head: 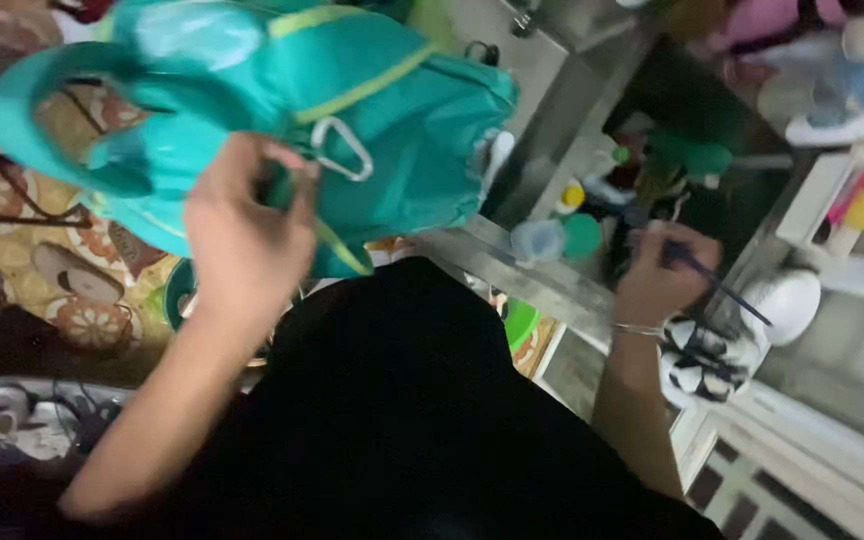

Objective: Cleaning a green and blue bag with a brush and cleaning solution.

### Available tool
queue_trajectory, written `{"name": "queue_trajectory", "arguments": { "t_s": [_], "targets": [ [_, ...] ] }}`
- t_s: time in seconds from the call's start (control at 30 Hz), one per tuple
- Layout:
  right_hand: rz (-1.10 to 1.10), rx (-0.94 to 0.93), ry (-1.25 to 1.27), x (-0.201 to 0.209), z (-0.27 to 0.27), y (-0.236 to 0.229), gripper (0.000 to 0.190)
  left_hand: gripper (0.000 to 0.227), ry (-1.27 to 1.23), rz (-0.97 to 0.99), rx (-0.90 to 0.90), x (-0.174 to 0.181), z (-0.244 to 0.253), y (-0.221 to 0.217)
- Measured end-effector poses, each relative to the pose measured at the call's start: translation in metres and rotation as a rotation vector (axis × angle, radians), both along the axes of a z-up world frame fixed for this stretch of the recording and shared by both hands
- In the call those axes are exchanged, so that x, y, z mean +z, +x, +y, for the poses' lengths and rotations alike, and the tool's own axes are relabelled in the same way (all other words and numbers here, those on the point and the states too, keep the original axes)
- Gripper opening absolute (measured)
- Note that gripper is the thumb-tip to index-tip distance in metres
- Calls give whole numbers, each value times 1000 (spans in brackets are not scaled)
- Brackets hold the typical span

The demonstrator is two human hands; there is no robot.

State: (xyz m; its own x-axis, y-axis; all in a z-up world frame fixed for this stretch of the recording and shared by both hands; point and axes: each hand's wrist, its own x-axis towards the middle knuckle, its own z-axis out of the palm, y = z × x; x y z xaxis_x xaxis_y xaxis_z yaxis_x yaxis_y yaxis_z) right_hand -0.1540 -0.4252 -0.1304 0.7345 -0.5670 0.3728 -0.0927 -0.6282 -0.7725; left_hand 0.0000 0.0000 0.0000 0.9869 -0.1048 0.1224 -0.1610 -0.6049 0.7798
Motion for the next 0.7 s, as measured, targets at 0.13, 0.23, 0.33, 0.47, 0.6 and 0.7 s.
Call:
{"name": "queue_trajectory", "arguments": {
  "t_s": [0.13, 0.23, 0.33, 0.47, 0.6, 0.7],
  "targets": [
    [161, -150, -169, -30, 24, -32, 17, 19, 129, -30, -55, 2, 2, 6],
    [259, -194, -100, -59, 35, -40, 14, 19, 84, 89, -23, 9, 1, 9],
    [322, -125, 54, -95, 36, -50, 12, 20, 98, 153, -16, 11, 4, 9],
    [417, 6, -112, -103, 39, -50, 11, 25, 113, 113, -33, 5, 10, 5],
    [474, -173, 247, -104, 30, -63, 13, 33, 92, 66, -18, -6, 17, 0],
    [326, -280, 276, -94, 18, -76, 17, 33, 17, 96, 33, -6, 15, -4]
  ]
}}
